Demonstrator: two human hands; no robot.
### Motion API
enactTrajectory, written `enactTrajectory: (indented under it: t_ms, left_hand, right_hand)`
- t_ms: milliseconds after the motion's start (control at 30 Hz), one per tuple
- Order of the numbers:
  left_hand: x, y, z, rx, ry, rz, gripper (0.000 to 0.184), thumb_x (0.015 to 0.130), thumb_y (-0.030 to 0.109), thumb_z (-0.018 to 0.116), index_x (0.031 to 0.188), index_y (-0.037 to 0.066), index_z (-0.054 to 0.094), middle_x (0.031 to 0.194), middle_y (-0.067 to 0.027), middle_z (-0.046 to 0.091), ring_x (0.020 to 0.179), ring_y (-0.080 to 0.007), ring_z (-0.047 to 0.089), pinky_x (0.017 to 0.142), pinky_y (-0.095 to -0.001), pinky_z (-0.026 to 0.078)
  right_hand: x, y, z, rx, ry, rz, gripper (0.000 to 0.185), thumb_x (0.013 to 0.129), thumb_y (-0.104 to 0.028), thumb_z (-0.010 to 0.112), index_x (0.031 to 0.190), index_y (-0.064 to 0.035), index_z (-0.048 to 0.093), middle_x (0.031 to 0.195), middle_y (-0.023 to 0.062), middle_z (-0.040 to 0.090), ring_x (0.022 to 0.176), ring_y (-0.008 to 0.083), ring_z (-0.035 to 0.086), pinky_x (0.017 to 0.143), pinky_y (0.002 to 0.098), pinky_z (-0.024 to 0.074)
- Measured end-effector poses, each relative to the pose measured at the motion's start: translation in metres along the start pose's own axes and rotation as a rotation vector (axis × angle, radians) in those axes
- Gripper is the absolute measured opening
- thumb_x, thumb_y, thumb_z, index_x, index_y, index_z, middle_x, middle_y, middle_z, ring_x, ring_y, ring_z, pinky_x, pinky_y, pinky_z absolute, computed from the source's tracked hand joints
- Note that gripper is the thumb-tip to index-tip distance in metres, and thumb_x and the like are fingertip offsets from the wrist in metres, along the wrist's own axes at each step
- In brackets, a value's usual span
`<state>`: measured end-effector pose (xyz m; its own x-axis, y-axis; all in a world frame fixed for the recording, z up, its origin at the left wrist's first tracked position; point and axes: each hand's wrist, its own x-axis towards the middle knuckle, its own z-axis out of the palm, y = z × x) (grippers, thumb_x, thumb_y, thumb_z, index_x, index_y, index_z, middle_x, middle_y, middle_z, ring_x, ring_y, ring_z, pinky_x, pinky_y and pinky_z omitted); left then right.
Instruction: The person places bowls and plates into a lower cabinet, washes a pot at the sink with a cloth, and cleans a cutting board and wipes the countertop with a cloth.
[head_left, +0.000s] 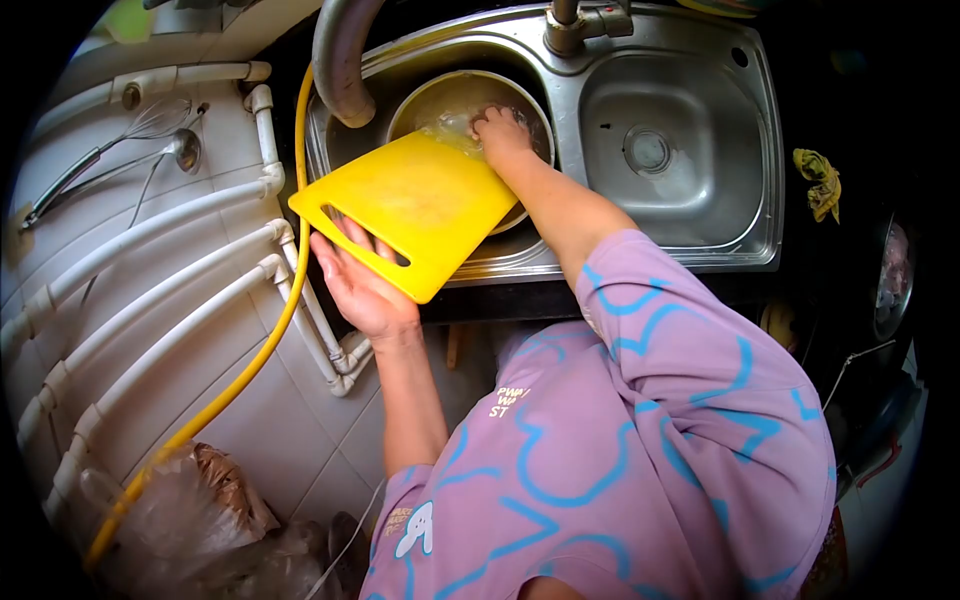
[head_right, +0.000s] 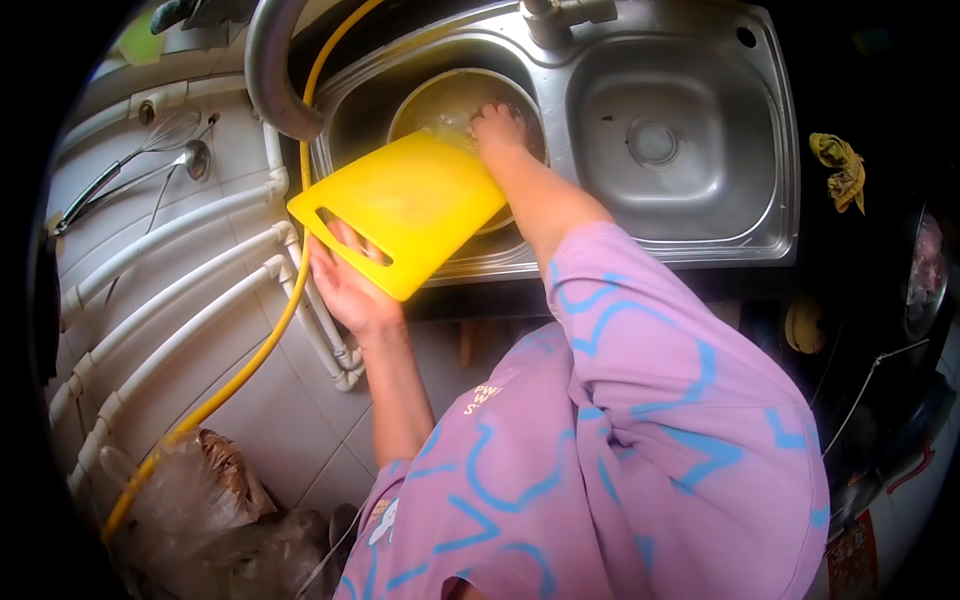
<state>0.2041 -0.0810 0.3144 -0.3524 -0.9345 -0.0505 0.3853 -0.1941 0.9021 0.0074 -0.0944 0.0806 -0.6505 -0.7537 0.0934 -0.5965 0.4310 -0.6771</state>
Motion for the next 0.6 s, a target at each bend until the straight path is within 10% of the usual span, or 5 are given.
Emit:
enactTrajectory:
  t_ms: [200, 300, 400, 500, 600]
  left_hand:
    - [0.01, 0.001, -0.008, -0.188, -0.053, -0.279, 0.058, 0.099, 0.048, 0.037, 0.147, 0.015, 0.03, 0.15, -0.0107, 0.031, 0.138, -0.0294, 0.03, 0.113, -0.0457, 0.026]
    - [0.012, 0.001, -0.01, -0.126, 0.001, -0.31, 0.054, 0.101, 0.045, 0.034, 0.146, 0.016, 0.031, 0.149, -0.0099, 0.034, 0.135, -0.0278, 0.035, 0.112, -0.0446, 0.029]
    - [0.011, 0.001, 0.002, -0.005, 0.076, -0.3, 0.045, 0.104, 0.037, 0.028, 0.147, 0.024, 0.029, 0.151, -0.01, 0.031, 0.136, -0.0284, 0.034, 0.111, -0.0445, 0.031]
    - [0.006, -0.001, 0.002, 0.046, -0.01, -0.285, 0.047, 0.104, 0.038, 0.028, 0.149, 0.027, 0.023, 0.153, -0.0103, 0.026, 0.138, -0.0301, 0.032, 0.112, -0.0462, 0.03]
    - [0.007, -0.001, 0.002, 0.075, -0.028, -0.277, 0.049, 0.103, 0.041, 0.027, 0.15, 0.028, 0.02, 0.154, -0.0117, 0.024, 0.138, -0.0307, 0.031, 0.112, -0.0473, 0.029]
  right_hand:
    - [-0.032, -0.1, -0.085, 0.454, -0.33, 0.371, 0.029, 0.091, -0.029, 0.053, 0.098, -0.0055, 0.068, 0.101, 0.0184, 0.066, 0.095, 0.0356, 0.062, 0.082, 0.0427, 0.0497]
    - [-0.083, -0.156, -0.091, 0.867, 0.051, -0.321, 0.014, 0.086, -0.016, 0.061, 0.096, -0.009, 0.068, 0.1, 0.0133, 0.065, 0.089, 0.0299, 0.062, 0.079, 0.0396, 0.0498]
    - [-0.067, -0.176, -0.084, 0.905, 0.126, -0.515, 0.016, 0.088, -0.013, 0.058, 0.099, -0.0106, 0.069, 0.095, 0.011, 0.065, 0.088, 0.0291, 0.061, 0.079, 0.0393, 0.0495]
    - [-0.013, -0.136, -0.021, 0.928, 0.034, -0.078, 0.02, 0.088, -0.01, 0.056, 0.104, -0.0123, 0.068, 0.095, 0.0111, 0.065, 0.088, 0.0287, 0.061, 0.08, 0.0399, 0.0497]
    - [0.029, -0.06, 0.014, 0.181, -0.034, -0.136, 0.025, 0.089, -0.009, 0.053, 0.11, -0.0138, 0.065, 0.105, 0.0149, 0.063, 0.091, 0.0313, 0.062, 0.084, 0.0401, 0.0503]
